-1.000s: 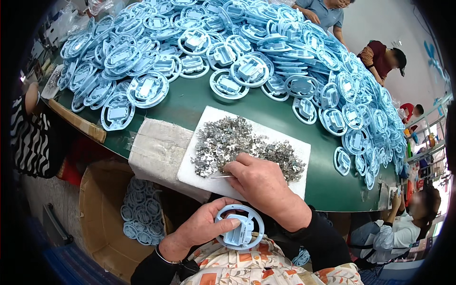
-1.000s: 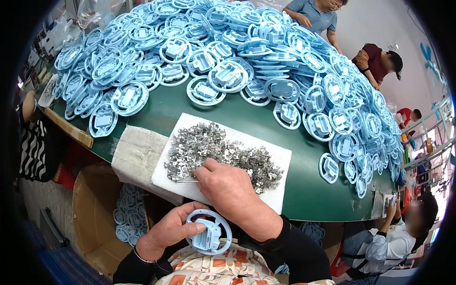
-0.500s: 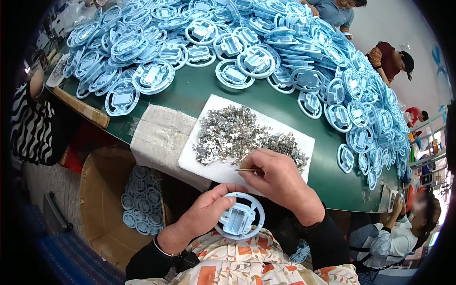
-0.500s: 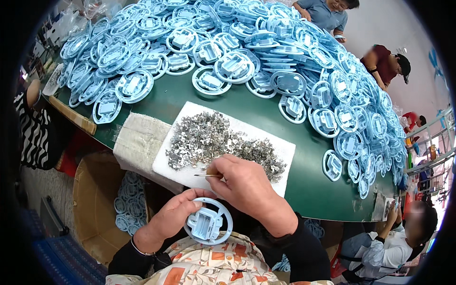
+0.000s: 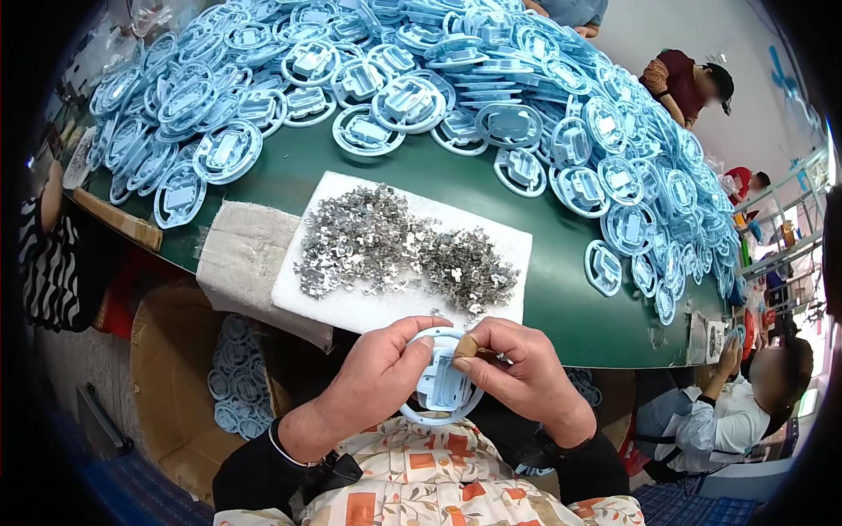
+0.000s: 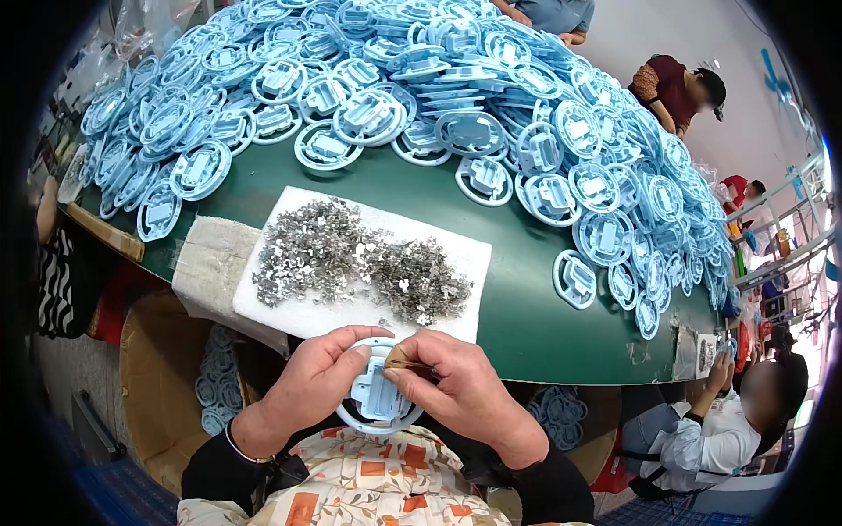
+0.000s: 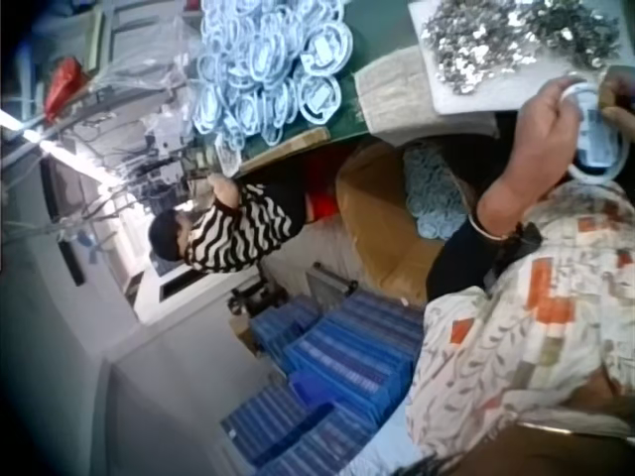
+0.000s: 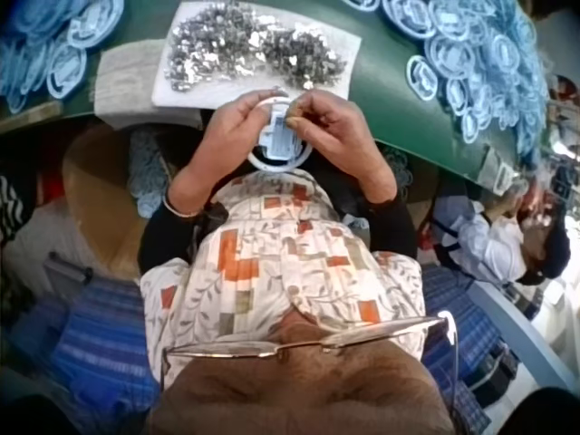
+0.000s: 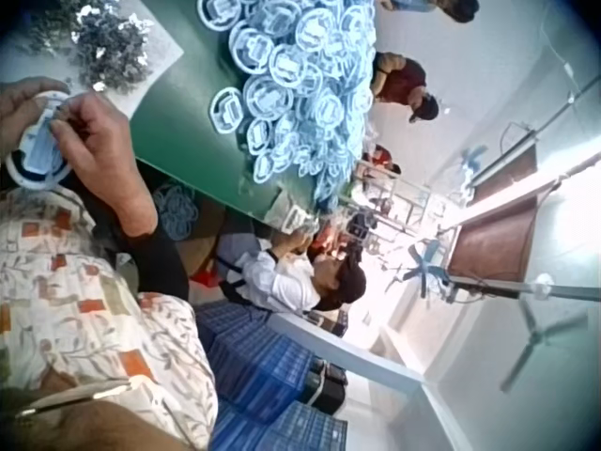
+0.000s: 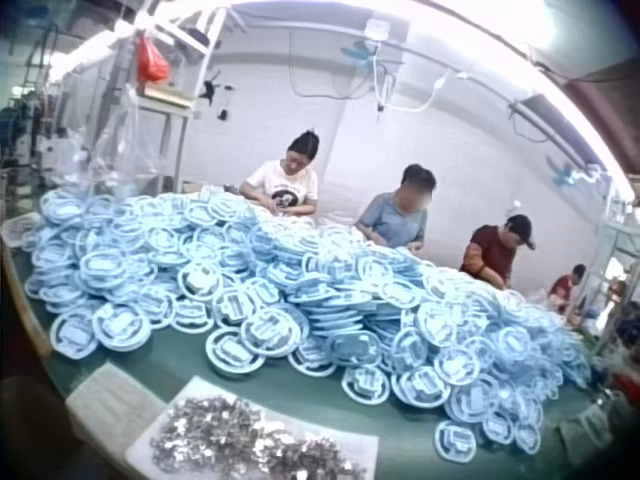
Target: The person sits at a green table in a workshop and assembles light blue plastic rings. They pick up a ring, insert a small metal pin into a slot, and place the finished unit on a pile. The process is repeated continuously with a pile of pins and rings on the table.
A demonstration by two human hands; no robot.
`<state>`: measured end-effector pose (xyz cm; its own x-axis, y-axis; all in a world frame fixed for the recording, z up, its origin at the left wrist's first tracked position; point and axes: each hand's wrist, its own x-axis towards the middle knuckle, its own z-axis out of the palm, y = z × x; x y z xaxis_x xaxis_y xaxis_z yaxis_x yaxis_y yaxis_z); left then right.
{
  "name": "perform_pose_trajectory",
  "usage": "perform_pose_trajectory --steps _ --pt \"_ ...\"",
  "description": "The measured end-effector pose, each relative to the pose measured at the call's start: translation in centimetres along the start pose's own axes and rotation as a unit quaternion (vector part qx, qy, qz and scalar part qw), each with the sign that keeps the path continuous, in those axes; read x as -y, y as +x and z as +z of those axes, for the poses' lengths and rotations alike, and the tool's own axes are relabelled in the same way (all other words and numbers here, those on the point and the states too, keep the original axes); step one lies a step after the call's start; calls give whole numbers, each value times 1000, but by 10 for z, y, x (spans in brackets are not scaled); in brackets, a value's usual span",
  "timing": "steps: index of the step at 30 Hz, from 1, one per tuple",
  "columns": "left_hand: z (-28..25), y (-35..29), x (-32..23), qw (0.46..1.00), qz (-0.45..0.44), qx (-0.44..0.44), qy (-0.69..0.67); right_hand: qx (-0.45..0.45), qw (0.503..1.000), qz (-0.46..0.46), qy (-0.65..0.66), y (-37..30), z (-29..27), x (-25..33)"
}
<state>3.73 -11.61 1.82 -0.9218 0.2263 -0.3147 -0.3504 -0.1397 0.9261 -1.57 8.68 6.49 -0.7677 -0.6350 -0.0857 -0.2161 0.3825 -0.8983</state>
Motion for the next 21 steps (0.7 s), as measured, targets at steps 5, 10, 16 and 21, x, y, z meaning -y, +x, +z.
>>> perform_pose_trajectory --steps 5,10,16,21 --pt "10 9 -3 999 -4 0 39 -70 995 -31 -56 -8 3 -8" --pt "9 14 2 997 -11 -12 72 -96 994 -9 -59 -8 6 -13" --pt "5 19 5 997 -10 -11 74 -112 992 -16 -62 -2 12 -23" --pt "1 22 9 994 20 -14 104 -117 991 -8 -58 1 15 -30"
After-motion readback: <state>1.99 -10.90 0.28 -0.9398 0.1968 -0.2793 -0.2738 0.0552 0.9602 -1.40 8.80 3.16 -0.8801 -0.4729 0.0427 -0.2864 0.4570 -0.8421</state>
